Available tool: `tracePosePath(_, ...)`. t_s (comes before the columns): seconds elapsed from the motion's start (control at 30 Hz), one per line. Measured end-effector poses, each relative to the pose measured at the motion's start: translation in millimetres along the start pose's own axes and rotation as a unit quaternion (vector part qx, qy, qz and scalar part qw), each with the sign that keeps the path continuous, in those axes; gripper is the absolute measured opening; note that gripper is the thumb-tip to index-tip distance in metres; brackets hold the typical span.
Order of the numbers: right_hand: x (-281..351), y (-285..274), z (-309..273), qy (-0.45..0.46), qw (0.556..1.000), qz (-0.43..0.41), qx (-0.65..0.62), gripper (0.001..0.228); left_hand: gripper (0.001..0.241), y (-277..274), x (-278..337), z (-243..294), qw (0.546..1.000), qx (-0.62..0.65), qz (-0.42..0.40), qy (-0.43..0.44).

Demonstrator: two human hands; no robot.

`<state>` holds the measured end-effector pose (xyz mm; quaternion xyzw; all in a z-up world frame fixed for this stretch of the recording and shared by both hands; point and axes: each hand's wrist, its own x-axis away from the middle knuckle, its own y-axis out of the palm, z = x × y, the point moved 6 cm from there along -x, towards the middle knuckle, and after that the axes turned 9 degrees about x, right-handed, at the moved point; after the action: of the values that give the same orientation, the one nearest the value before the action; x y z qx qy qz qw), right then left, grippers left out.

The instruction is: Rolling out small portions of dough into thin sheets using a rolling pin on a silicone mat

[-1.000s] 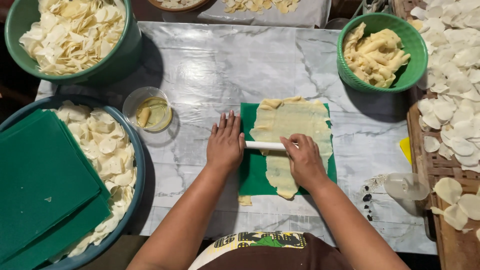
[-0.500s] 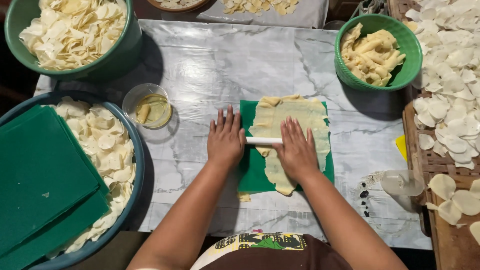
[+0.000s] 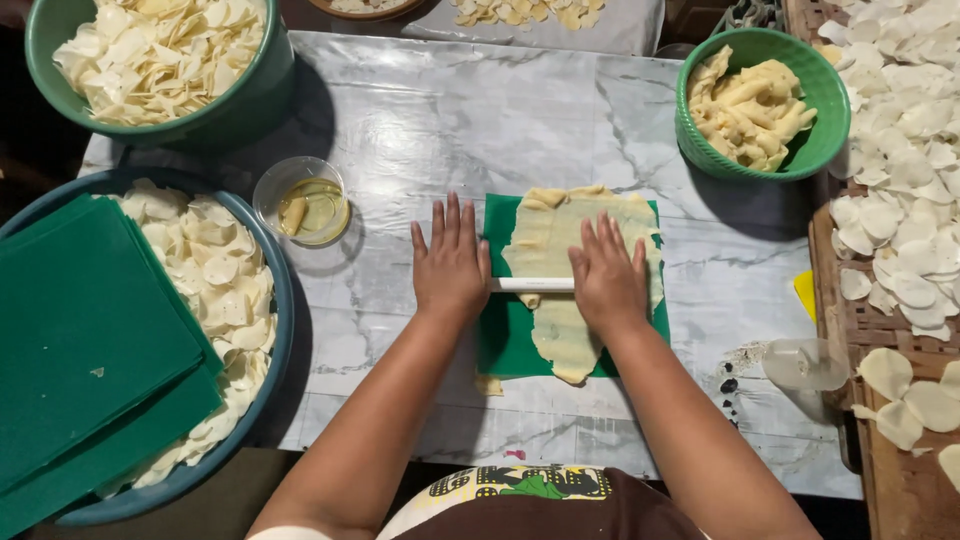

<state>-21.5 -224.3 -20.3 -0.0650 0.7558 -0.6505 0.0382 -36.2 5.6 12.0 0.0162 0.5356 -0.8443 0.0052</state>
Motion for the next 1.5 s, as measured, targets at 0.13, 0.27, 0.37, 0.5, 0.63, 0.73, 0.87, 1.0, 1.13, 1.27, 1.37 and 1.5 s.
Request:
tracePosePath(0.13, -6.1, 4.4, -5.6, 0.025, 0.999, -0.015, 0.029, 0.068, 0.067, 12.1, -5.0, -6.0, 0.999, -0.015, -0.016, -0.025)
tracePosePath(0.27, 53.5, 1.8, -18.1, 0.008, 0.997, -0.014, 0.073, 0.066, 0.063, 20.3, 43.6, -0.1, 1.000, 0.008, -0.027, -0.003)
tracePosePath(0.37, 58.0, 10.7, -13.7, 0.018, 0.997, -0.012, 0.076, 0.067, 0.065, 36.0, 45.6, -7.1, 0.999, 0.018, -0.044, -0.010)
tracePosePath(0.5, 31.2, -7.5, -17.3, 0.024, 0.998, 0.008, 0.062, 0.069, 0.068, 41.5, 9.6, -14.3, 1.000, 0.014, -0.017, -0.010)
tracePosePath(0.63, 71.6, -20.3, -27.4, -0.015, 0.999, 0.008, 0.038, 0.068, 0.065, 14.2, 37.0, -0.2, 0.984, 0.031, 0.155, 0.083)
tracePosePath(0.73, 94.6, 4.8, -24.0, -0.065, 0.995, 0.032, 0.066, 0.068, 0.069, 29.7, 54.8, 0.4, 0.994, -0.004, 0.077, 0.077)
tracePosePath(0.87, 50.7, 13.5, -15.3, -0.042, 0.991, 0.080, 0.099, 0.067, 0.069, 17.5, 15.7, 3.1, 1.000, -0.010, -0.003, 0.026)
tracePosePath(1.0, 45.2, -7.4, -22.3, 0.006, 0.996, 0.081, 0.029, 0.064, 0.081, -19.0, 51.2, 42.8, 0.994, -0.018, 0.107, 0.011)
tracePosePath(1.13, 64.2, -9.1, -61.5, -0.072, 0.997, 0.004, 0.037, 0.061, 0.092, 58.0, 121.9, 31.3, 0.994, -0.092, 0.020, 0.055)
tracePosePath(1.27, 12.4, -13.9, -66.4, -0.035, 0.991, -0.091, 0.090, 0.068, 0.077, 61.3, 119.4, 35.0, 0.986, -0.122, 0.062, 0.091)
tracePosePath(1.37, -35.7, -28.4, -68.2, 0.017, 0.983, -0.152, 0.102, 0.071, 0.073, 60.9, 113.7, 33.6, 0.986, -0.117, 0.055, 0.102)
tracePosePath(1.5, -75.0, -11.9, -56.6, -0.006, 0.995, 0.004, 0.095, 0.070, 0.073, 66.8, 97.5, 30.7, 0.990, -0.108, 0.039, 0.087)
